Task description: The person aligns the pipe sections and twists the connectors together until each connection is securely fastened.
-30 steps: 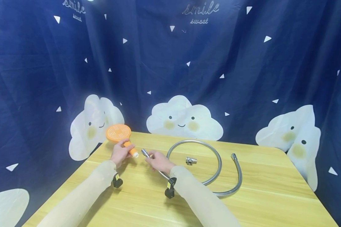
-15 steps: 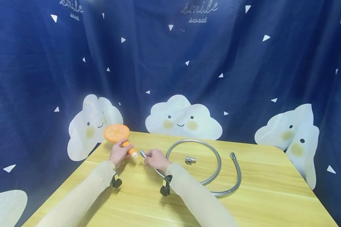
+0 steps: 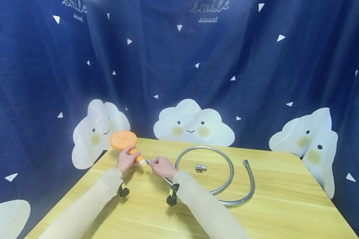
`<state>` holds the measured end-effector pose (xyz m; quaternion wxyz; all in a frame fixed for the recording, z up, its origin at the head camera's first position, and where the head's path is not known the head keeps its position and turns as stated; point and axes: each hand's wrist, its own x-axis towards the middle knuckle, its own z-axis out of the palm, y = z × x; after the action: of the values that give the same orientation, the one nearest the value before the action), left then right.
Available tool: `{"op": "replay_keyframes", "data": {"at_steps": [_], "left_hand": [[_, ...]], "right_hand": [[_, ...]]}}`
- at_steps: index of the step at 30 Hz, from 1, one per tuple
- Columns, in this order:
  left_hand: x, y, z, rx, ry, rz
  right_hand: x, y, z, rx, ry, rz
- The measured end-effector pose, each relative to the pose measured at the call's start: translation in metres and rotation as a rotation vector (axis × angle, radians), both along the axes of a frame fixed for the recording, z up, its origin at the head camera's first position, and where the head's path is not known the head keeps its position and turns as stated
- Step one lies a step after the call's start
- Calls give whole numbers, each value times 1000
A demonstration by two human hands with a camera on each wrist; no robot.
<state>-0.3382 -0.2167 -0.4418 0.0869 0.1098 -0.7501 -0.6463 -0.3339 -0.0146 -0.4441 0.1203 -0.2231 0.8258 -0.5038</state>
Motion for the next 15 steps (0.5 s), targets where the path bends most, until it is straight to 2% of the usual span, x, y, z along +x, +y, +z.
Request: {"op": "replay_keyframes", "data": {"at_steps": [9, 15], "left_hand": [[0, 0, -1, 1, -8, 24], [-6, -2, -4, -6, 11, 66]], "right_hand": [[0, -3, -1, -13, 11, -20], [1, -4, -1, -9, 13, -22]]}}
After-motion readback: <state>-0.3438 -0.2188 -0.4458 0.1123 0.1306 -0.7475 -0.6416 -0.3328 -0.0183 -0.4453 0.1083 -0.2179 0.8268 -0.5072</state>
